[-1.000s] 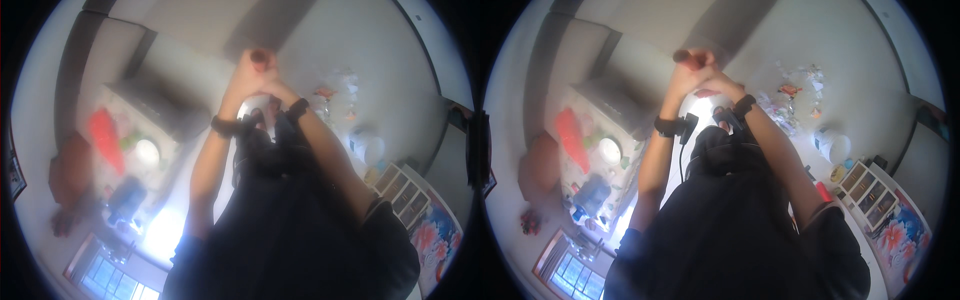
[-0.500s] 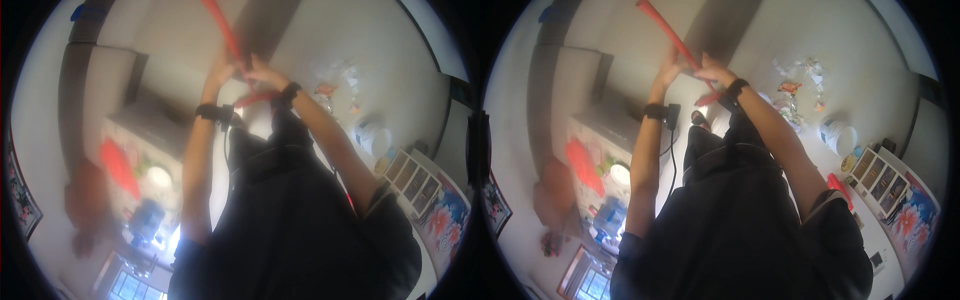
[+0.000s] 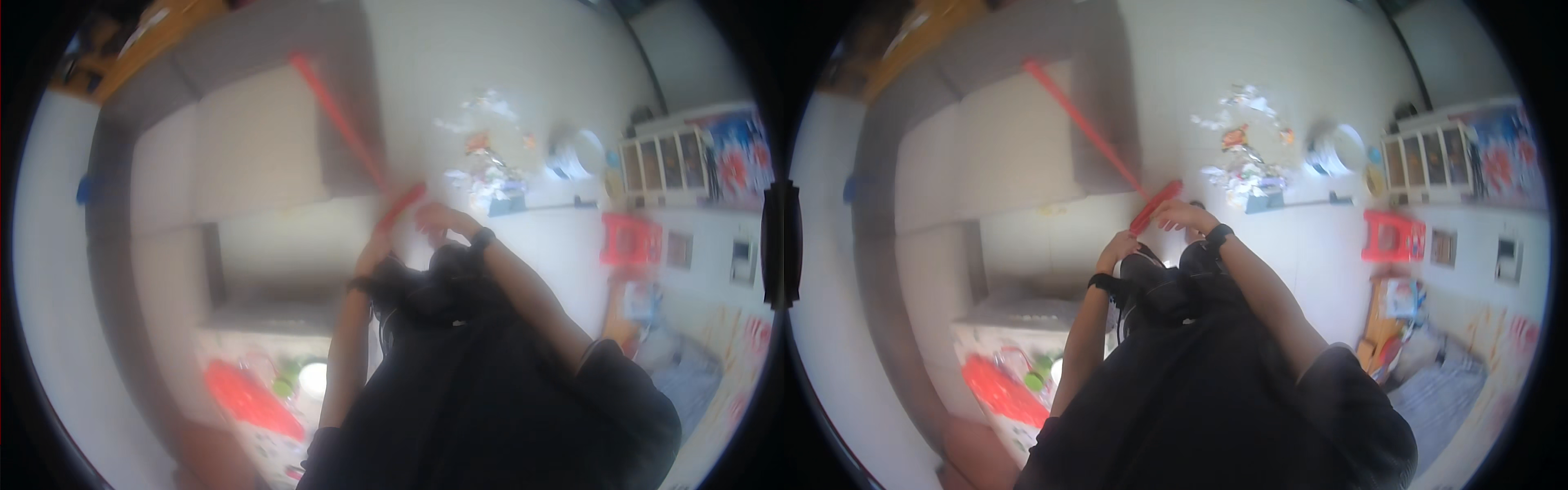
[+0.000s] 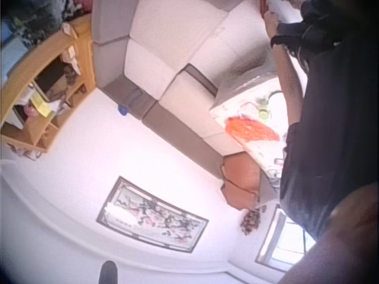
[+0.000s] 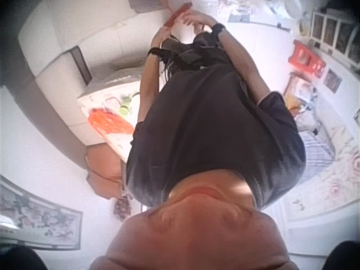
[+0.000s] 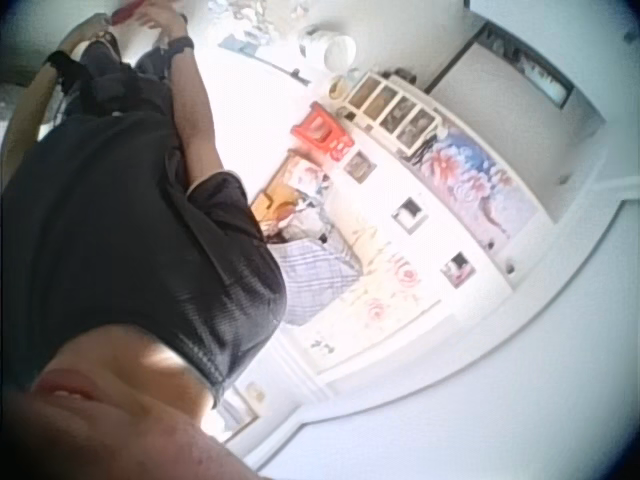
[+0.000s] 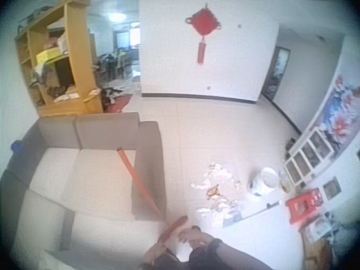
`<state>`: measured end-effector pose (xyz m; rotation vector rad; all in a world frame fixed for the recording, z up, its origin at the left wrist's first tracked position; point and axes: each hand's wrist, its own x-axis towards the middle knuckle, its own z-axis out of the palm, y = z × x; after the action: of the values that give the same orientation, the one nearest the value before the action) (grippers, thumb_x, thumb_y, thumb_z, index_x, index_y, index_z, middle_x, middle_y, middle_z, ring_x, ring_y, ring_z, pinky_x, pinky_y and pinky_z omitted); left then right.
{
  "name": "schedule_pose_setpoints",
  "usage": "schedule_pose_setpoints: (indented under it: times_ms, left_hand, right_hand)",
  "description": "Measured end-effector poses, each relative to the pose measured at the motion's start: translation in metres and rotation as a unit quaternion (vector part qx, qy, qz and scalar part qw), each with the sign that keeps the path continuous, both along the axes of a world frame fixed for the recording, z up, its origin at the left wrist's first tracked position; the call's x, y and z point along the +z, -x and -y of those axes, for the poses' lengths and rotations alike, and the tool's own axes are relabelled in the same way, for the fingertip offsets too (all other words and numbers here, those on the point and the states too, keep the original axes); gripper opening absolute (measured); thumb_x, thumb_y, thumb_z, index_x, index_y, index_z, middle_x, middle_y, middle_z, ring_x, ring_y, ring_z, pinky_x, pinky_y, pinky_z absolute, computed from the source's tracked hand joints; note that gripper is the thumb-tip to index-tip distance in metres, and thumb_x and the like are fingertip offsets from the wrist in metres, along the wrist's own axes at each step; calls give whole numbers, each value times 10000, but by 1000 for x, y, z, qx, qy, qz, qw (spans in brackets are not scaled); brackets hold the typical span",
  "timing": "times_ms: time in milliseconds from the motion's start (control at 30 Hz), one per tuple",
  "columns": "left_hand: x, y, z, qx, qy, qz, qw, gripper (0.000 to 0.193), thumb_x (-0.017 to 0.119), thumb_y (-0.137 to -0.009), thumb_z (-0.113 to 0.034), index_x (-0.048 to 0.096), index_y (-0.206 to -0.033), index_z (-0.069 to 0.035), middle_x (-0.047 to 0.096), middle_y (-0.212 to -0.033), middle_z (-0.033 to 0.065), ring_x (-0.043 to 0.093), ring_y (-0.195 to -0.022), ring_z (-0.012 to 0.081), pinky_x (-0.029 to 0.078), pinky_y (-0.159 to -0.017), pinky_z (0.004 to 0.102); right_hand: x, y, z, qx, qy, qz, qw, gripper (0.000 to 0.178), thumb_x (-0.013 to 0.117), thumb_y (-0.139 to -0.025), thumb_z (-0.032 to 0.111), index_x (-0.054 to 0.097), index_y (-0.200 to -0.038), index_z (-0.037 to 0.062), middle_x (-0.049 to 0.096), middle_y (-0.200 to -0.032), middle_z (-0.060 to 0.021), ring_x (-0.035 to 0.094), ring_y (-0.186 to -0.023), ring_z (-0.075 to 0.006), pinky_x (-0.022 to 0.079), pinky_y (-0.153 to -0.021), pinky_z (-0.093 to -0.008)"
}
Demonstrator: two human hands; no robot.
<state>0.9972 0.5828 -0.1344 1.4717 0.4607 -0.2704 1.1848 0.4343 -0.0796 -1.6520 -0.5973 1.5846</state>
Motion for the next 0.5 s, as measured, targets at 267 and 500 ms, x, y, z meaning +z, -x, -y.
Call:
schedule_pose_setpoints:
  times_ms: [267,500]
  left_hand:
    - [-73,-18,33,-117,-280,16,953,346,514,-784,-206,589,-1023,33,630,-747,136,593,-612,211,485,-583,346]
    - [-97,-78,164,-257,-86,-50,961,325,505,-850,-176,561,-1117,2,643,-886,114,617,-727,168,490,-608,308]
  right_hand:
    - [66,24,77,-288,-75,-15,955,349,545,-840,318,602,-1063,56,667,-950,-76,648,-831,-167,502,-724,-289]
    - [30,40,274,-479,-141,31,866,382,555,-823,337,609,-1039,26,673,-899,-108,657,-787,-189,518,-695,-301]
